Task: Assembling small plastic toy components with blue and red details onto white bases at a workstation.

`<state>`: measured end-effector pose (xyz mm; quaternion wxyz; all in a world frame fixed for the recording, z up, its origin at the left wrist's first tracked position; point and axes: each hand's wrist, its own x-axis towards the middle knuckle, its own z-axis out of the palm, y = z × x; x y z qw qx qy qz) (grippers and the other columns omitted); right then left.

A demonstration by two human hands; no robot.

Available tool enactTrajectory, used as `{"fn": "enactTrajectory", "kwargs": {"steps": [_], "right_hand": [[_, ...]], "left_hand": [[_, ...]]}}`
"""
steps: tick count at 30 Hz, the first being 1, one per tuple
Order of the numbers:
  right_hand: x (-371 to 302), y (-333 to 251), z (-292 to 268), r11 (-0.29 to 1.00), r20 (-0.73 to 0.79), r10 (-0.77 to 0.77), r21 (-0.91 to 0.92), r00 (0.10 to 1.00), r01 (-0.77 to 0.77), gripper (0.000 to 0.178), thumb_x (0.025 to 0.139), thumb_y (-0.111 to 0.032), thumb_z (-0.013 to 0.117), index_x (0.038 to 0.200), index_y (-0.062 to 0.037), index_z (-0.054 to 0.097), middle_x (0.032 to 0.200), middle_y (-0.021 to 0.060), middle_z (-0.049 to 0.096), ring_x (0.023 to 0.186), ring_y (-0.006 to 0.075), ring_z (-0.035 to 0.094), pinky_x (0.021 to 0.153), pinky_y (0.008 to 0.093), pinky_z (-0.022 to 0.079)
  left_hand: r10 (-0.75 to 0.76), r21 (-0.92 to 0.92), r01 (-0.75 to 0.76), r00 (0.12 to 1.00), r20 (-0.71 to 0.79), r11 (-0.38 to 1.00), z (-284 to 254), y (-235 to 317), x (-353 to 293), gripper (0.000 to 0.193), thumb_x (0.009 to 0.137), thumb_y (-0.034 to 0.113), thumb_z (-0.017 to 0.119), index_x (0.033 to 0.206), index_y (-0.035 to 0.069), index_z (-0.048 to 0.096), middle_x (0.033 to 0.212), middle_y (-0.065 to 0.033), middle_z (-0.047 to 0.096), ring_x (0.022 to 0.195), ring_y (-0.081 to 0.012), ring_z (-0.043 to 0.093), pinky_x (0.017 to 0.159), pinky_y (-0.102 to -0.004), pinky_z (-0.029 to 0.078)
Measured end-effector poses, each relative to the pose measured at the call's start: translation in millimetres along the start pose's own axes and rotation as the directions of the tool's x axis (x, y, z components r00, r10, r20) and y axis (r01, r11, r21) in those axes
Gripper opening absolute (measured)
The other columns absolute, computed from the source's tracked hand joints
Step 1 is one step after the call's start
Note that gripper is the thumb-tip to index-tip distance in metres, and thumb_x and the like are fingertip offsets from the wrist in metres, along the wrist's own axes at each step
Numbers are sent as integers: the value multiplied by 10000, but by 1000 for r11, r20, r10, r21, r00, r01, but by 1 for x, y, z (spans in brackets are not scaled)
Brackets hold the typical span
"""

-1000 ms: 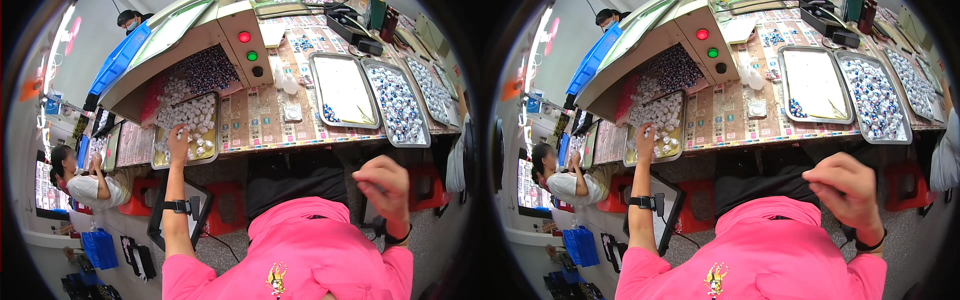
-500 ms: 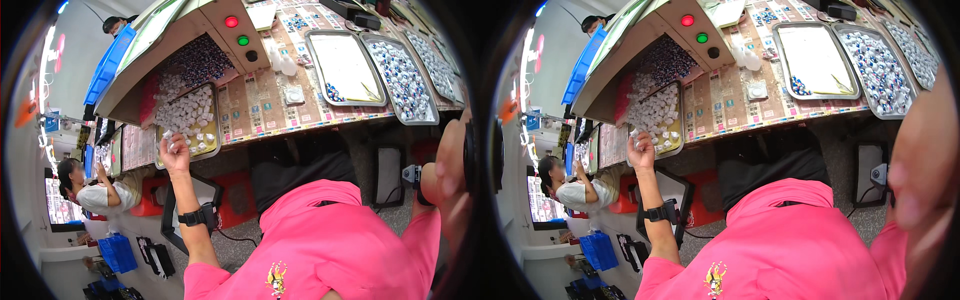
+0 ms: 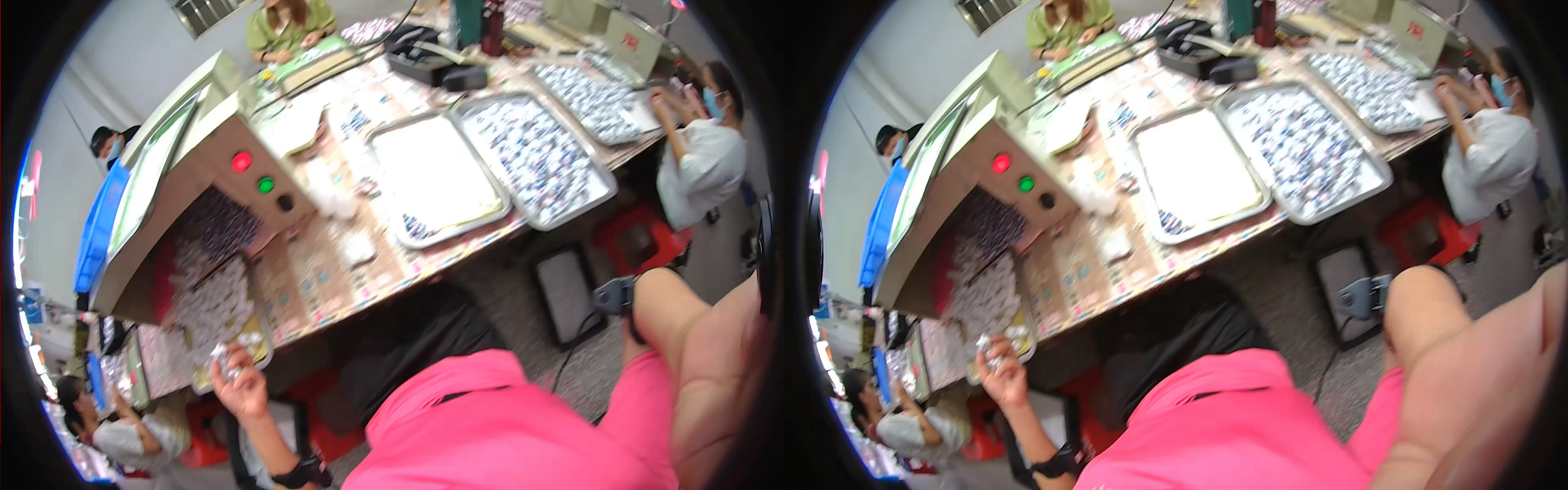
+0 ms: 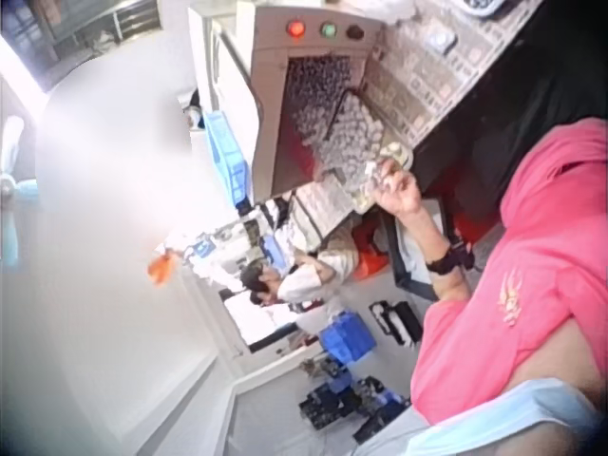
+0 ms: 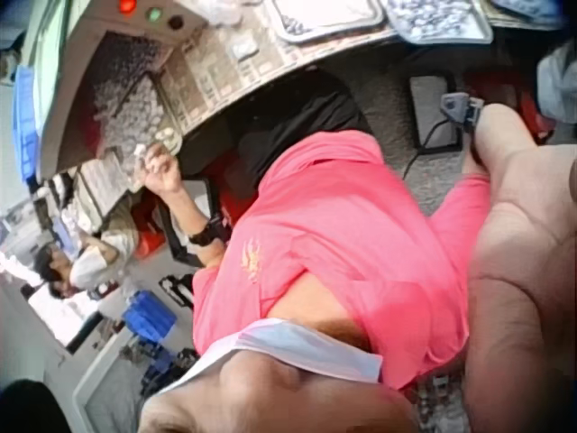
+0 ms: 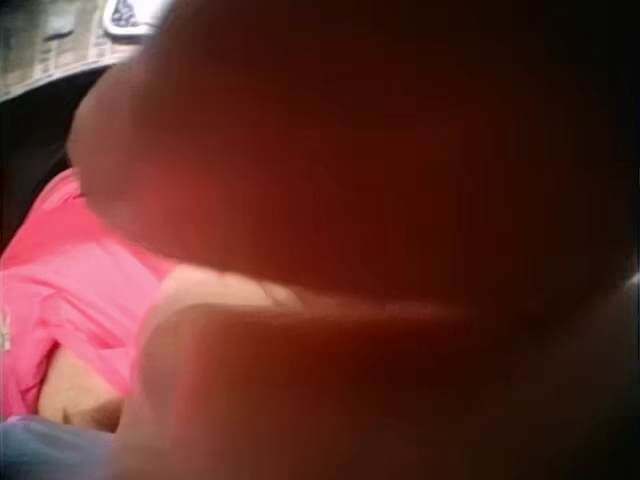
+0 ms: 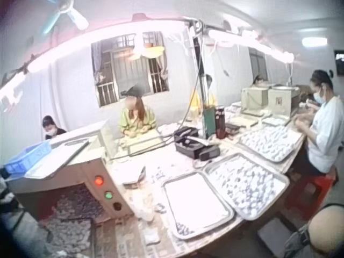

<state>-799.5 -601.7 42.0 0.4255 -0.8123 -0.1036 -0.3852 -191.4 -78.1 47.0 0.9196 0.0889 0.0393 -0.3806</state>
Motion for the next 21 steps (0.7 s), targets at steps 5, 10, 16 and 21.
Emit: {"fn": "enactTrajectory", "kwargs": {"steps": [5, 10, 16, 21], "right_hand": [[34, -59, 33, 956, 91, -102, -268, 991, 123, 535, 792, -227, 764, 1174, 27, 489, 1067, 136, 496, 763, 164, 558, 625, 261, 474], [75, -17, -11, 968, -26, -132, -217, 991, 124, 525, 792, -220, 763, 1169, 28, 495, 1068, 138, 499, 771, 165, 558, 632, 264, 474], [227, 10, 161, 978, -152, -141, -172, 978, 115, 513, 791, -211, 763, 1163, 29, 502, 1069, 139, 503, 780, 167, 558, 641, 267, 474], [254, -13, 186, 981, -234, -66, -191, 970, 21, 503, 791, -203, 762, 1158, 29, 508, 1069, 140, 506, 788, 168, 558, 648, 270, 474]], "left_hand": [[-134, -84, 140, 988, 75, 987, -49, -8, 15, 359, 911, 240, 520, 1229, 74, 524, 1067, -82, 479, 785, -134, 450, 489, -238, 373], [-254, -88, 262, 963, 95, 961, -34, -68, 28, 355, 879, 184, 553, 1204, 41, 540, 1061, -80, 454, 770, -130, 448, 500, -246, 397], [-386, -53, 385, 922, -17, 922, -38, -123, 51, 343, 849, 130, 567, 1171, 13, 586, 1043, -88, 478, 771, -146, 419, 451, -212, 390], [-385, -1, 385, 923, -23, 923, -45, -119, 60, 360, 863, 153, 543, 1189, 4, 578, 1073, -108, 467, 785, -152, 414, 487, -225, 387]]}}
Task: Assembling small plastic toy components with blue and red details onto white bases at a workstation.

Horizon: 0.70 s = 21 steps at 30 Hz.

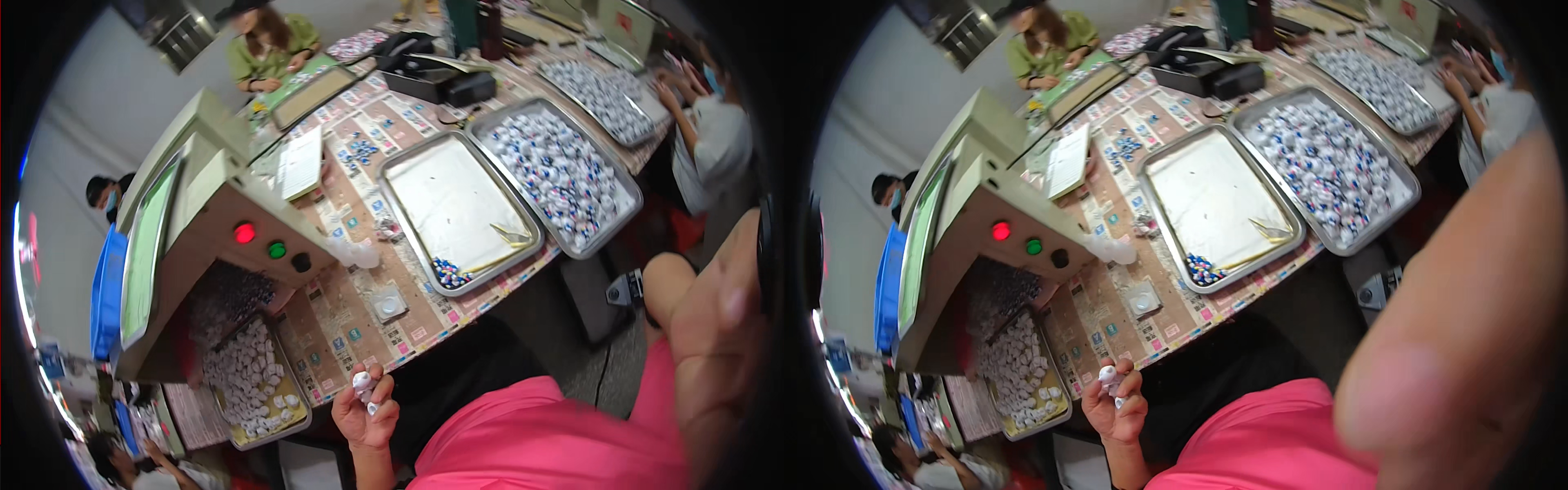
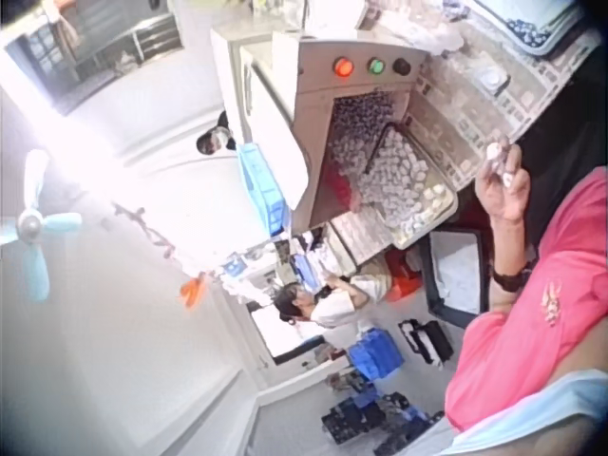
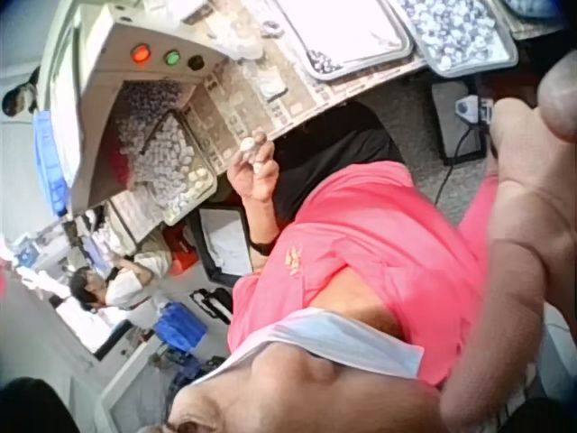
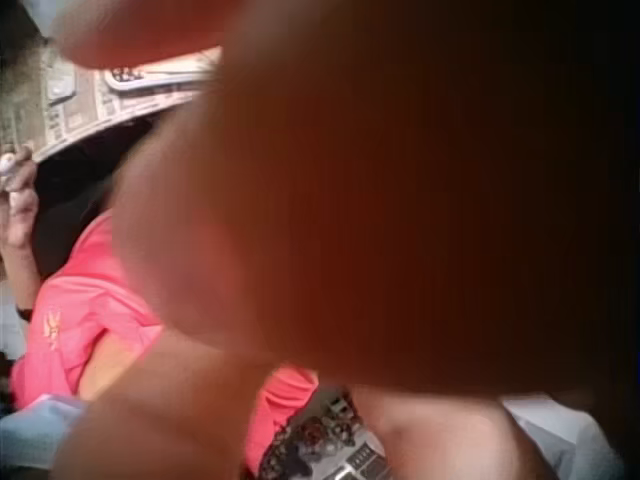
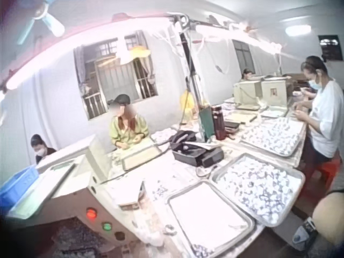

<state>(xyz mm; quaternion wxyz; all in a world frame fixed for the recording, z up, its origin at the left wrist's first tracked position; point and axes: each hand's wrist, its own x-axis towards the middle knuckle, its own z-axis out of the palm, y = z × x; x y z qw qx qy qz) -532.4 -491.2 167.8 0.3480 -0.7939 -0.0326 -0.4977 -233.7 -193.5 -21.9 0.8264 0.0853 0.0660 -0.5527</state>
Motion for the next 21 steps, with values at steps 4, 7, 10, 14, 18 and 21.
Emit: {"fn": "enactTrajectory", "kwargs": {"steps": [4, 7, 10, 14, 18, 21], "right_hand": [[13, 21, 7, 997, 7, -12, -80, 1000, 13, 495, 791, -197, 761, 1154, 30, 513, 1070, 141, 509, 794, 170, 558, 654, 272, 474], [23, 16, 21, 996, 40, 11, -92, 999, -7, 489, 791, -193, 761, 1151, 30, 517, 1070, 142, 511, 799, 170, 558, 658, 274, 474], [30, 13, 42, 995, 42, 14, -99, 999, -9, 483, 791, -188, 761, 1148, 31, 520, 1070, 143, 513, 803, 171, 558, 662, 275, 474], [41, 14, 65, 996, 60, -21, -80, 998, 25, 475, 790, -182, 760, 1144, 32, 525, 1071, 144, 515, 809, 172, 557, 668, 278, 475], [41, 9, 67, 997, 84, -62, -45, 995, 65, 467, 790, -176, 760, 1140, 32, 530, 1071, 145, 518, 815, 173, 557, 673, 280, 475], [50, 10, 72, 997, 57, -68, -18, 996, 69, 461, 790, -172, 759, 1137, 33, 534, 1071, 146, 520, 820, 174, 557, 678, 281, 475]], "left_hand": [[-46, 11, 46, 999, 19, 999, 2, -1, 13, 367, 864, 167, 542, 1196, 13, 572, 1067, -118, 457, 779, -157, 419, 487, -229, 389], [-60, 3, 60, 998, 4, 998, 4, -2, 14, 354, 868, 140, 534, 1197, 16, 570, 1073, -104, 460, 770, -158, 414, 489, -231, 396], [-59, -17, 59, 998, 12, 998, 0, 2, 11, 354, 874, 128, 526, 1205, 9, 563, 1073, -98, 463, 768, -157, 414, 491, -229, 396], [-47, -25, 47, 999, 18, 999, -7, 5, 0, 360, 877, 125, 521, 1216, 8, 558, 1087, -106, 475, 776, -156, 421, 490, -228, 396], [-50, -28, 50, 999, 18, 998, -9, 1, -2, 369, 877, 131, 521, 1224, 10, 553, 1082, -109, 486, 778, -158, 428, 486, -230, 397], [-58, -35, 58, 998, 8, 998, -10, 3, -6, 347, 868, 128, 536, 1194, 10, 560, 1061, -110, 482, 769, -163, 425, 476, -229, 397]]}}
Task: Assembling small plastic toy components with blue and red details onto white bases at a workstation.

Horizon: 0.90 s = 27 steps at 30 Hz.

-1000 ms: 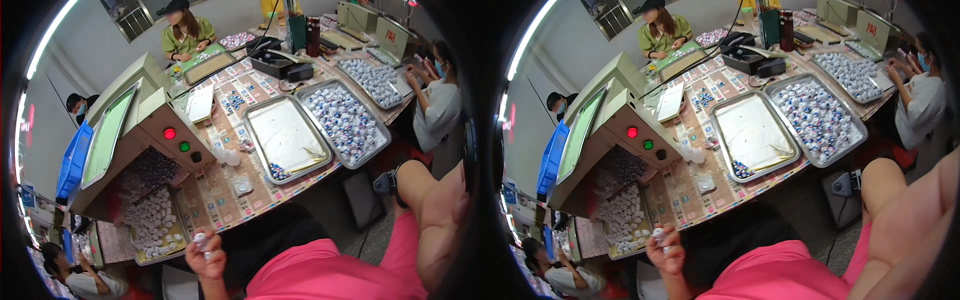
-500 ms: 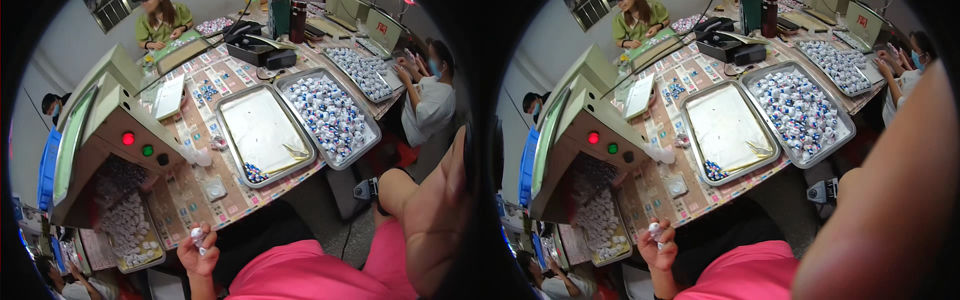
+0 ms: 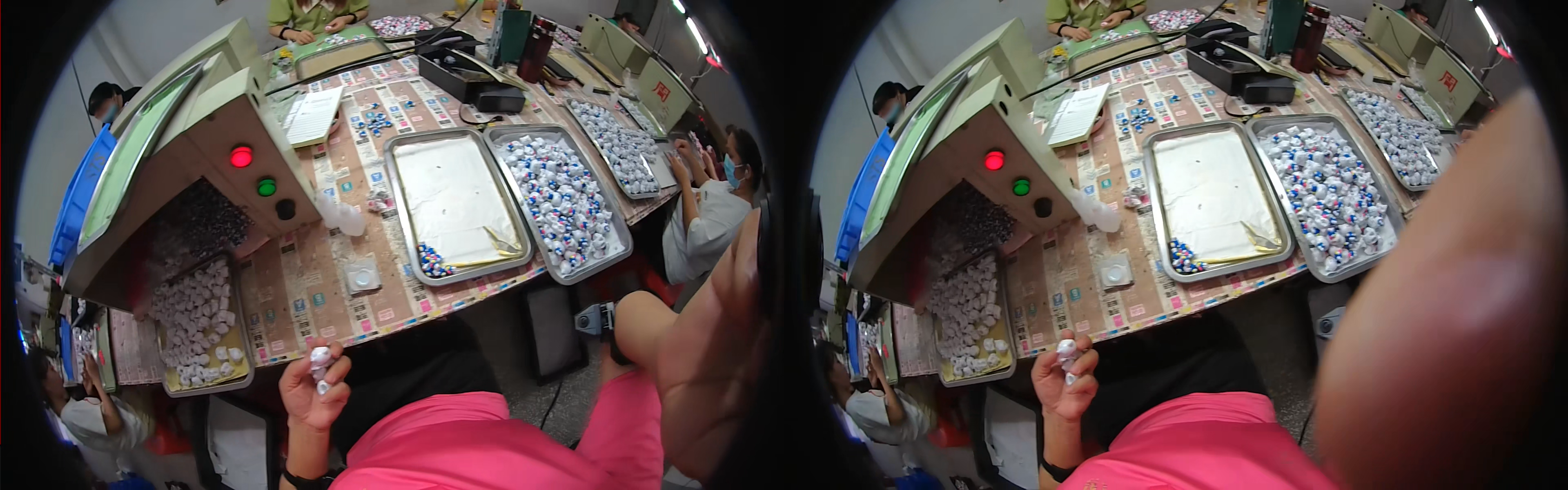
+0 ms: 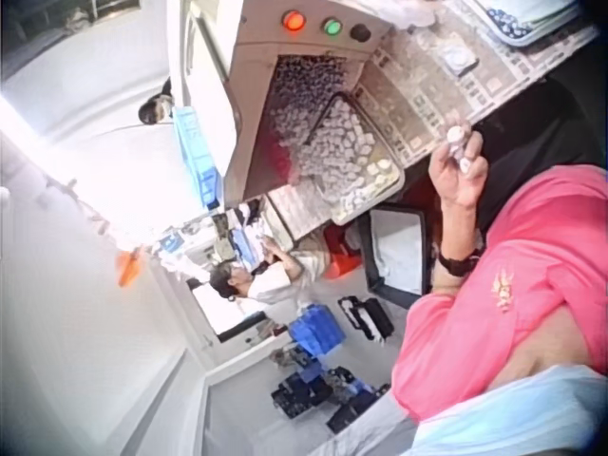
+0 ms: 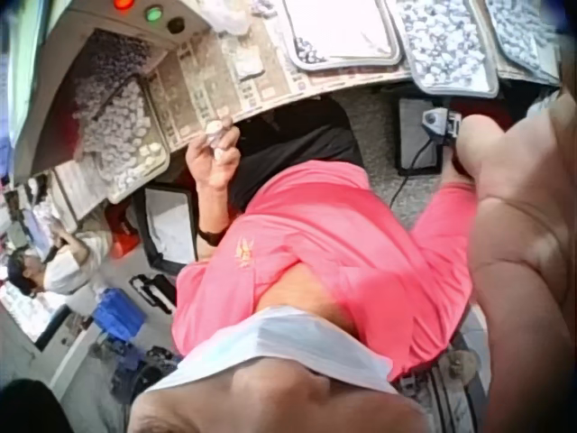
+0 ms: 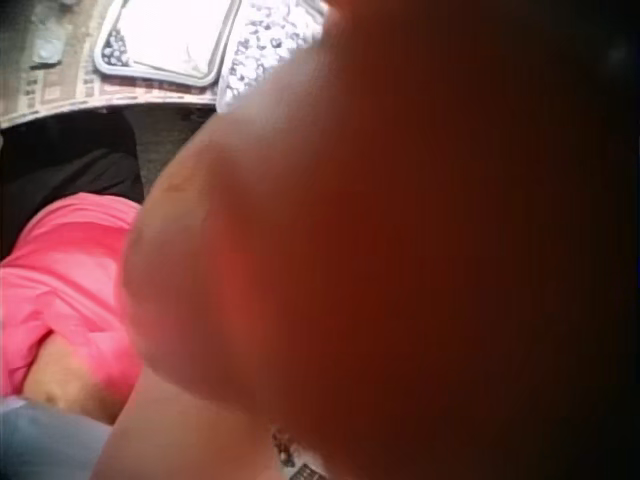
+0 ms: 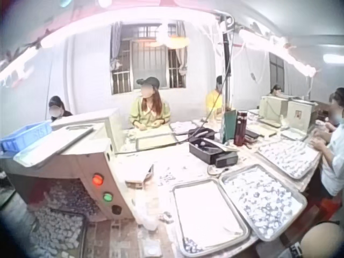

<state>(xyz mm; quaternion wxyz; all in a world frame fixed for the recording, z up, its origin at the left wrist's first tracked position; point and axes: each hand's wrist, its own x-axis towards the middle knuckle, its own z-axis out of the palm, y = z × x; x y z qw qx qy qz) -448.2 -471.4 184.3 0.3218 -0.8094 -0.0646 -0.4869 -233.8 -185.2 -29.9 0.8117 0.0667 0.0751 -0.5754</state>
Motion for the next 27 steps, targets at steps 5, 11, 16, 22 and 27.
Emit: {"fn": "enactTrajectory", "kwargs": {"steps": [5, 11, 16, 22, 27], "right_hand": [[3, -12, 24, 999, -35, -18, 30, 999, 19, 452, 790, -164, 759, 1132, 34, 540, 1072, 147, 523, 828, 175, 557, 685, 284, 475], [-45, 69, 97, 925, 273, 379, -149, 884, -350, 244, 800, -41, 657, 1043, -26, 662, 1001, 122, 619, 979, 254, 582, 834, 353, 456], [-107, 130, 118, 877, 343, 451, -341, 824, -339, 206, 790, -35, 669, 995, -27, 665, 986, 109, 625, 913, 247, 597, 794, 324, 472], [-113, 142, 139, 751, 386, 658, -397, 647, -528, 187, 793, -85, 661, 973, -34, 657, 885, 126, 608, 840, 289, 591, 756, 369, 469], [-117, 149, 143, 763, 360, 645, -355, 674, -540, 195, 800, -70, 633, 987, -24, 665, 854, 149, 598, 739, 296, 603, 683, 374, 483]], "left_hand": [[8, -24, -8, 1000, -7, 1000, -4, -2, 2, 341, 865, 112, 540, 1189, 7, 559, 1047, -108, 462, 776, -158, 423, 472, -218, 404], [34, -117, -35, 999, -5, 992, -3, 3, -6, 321, 866, 96, 533, 1169, -5, 562, 1044, -97, 450, 851, -155, 447, 469, -214, 437], [27, -80, -28, 999, -19, 996, 2, 0, 0, 286, 867, 82, 528, 1137, 1, 576, 1063, -107, 456, 874, -159, 449, 473, -212, 427], [48, 13, -47, 996, -74, 999, -2, -13, 6, 262, 889, 36, 535, 1150, 9, 536, 1093, -139, 512, 906, -188, 493, 485, -218, 405], [33, 105, -25, 997, -68, 994, -2, -16, 12, 254, 930, 84, 555, 1179, 43, 529, 1092, -116, 537, 884, -144, 487, 493, -192, 387]]}}
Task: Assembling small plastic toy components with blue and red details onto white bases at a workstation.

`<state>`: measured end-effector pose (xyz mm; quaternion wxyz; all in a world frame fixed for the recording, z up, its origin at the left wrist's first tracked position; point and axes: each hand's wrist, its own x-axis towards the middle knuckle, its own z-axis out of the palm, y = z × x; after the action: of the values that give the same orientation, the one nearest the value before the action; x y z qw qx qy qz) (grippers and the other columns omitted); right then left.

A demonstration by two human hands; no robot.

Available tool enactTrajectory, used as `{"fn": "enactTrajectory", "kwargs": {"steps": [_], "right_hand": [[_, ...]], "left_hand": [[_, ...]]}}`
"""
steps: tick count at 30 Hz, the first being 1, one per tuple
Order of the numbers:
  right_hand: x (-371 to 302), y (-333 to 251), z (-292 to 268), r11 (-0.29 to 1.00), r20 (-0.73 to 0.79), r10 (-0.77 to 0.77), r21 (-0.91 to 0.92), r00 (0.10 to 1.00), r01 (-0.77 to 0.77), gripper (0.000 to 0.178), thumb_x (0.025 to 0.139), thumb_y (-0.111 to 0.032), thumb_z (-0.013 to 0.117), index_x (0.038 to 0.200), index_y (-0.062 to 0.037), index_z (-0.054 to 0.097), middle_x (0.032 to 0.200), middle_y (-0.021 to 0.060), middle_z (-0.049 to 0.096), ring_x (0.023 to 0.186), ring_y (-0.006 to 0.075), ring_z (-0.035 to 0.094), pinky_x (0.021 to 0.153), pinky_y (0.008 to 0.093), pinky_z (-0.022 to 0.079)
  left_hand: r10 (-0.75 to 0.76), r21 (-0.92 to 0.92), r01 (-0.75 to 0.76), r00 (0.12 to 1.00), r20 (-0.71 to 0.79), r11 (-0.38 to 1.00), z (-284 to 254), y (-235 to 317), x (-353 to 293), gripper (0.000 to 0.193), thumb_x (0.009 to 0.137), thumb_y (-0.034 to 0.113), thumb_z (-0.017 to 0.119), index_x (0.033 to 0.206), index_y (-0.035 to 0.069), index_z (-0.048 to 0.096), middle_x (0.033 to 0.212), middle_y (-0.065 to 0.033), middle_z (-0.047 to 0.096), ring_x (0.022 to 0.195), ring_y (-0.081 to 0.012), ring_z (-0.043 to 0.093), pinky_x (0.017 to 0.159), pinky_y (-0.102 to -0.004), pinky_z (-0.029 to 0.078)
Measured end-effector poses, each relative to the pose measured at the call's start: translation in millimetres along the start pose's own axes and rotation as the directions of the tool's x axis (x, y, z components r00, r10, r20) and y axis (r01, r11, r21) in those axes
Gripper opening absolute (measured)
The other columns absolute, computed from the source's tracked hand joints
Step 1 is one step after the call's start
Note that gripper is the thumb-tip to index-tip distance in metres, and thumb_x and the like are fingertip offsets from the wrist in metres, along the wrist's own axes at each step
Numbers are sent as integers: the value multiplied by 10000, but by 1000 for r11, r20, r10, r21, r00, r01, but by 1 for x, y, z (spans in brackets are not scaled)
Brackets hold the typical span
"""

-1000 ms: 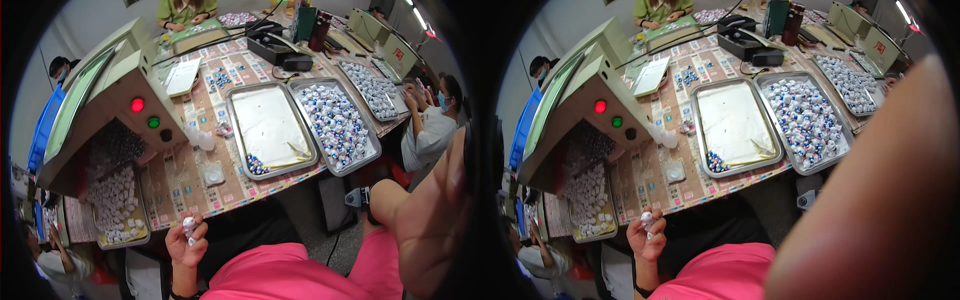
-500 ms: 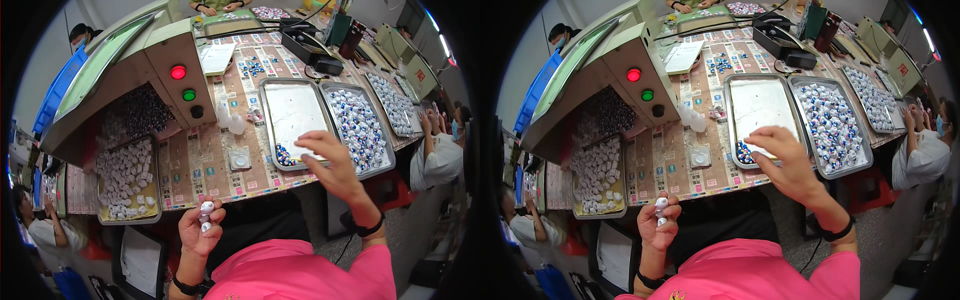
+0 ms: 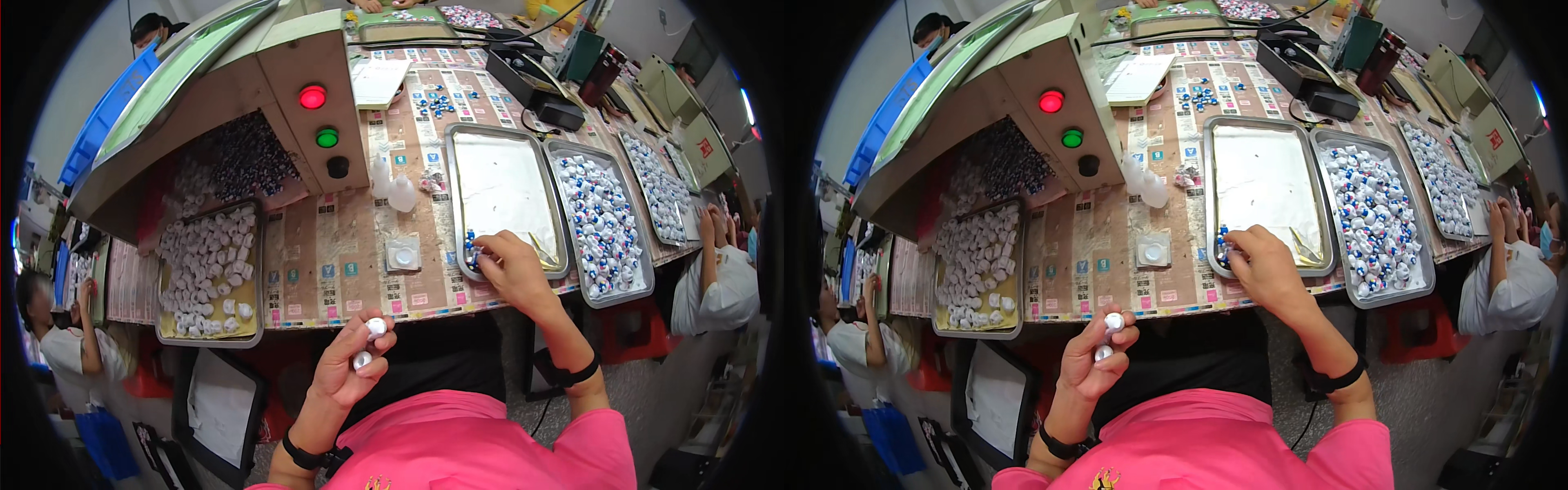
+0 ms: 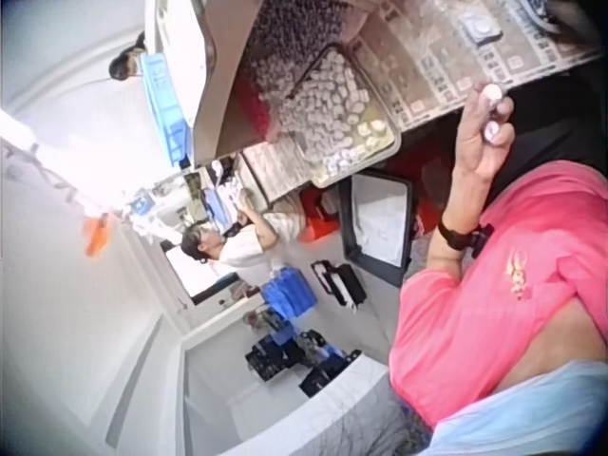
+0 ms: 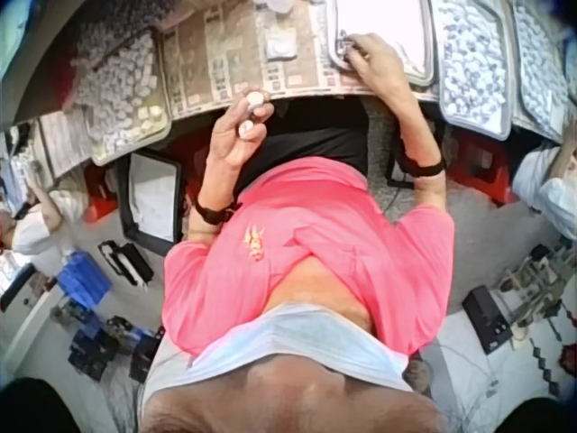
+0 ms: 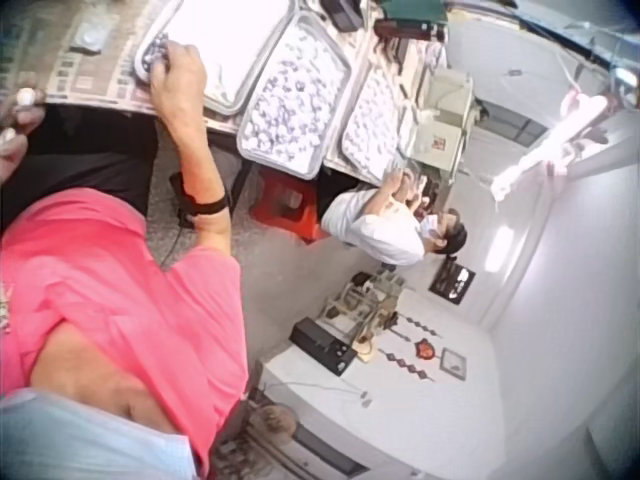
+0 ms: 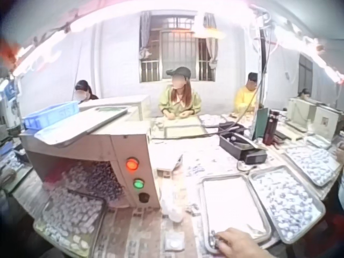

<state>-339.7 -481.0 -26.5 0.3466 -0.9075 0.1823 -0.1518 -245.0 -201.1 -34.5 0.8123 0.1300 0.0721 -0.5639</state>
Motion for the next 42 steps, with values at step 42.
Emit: {"fn": "enactTrajectory", "kwargs": {"steps": [42], "right_hand": [[25, -57, 50, 949, -1, -62, 310, 998, 59, 137, 806, -11, 676, 939, -15, 706, 907, 79, 663, 760, 130, 649, 671, 240, 511]], "left_hand": [[36, 40, -34, 998, -48, 999, -16, 8, 0, 280, 914, 111, 613, 1183, 56, 560, 1055, -70, 561, 862, -128, 544, 475, -155, 398]]}}
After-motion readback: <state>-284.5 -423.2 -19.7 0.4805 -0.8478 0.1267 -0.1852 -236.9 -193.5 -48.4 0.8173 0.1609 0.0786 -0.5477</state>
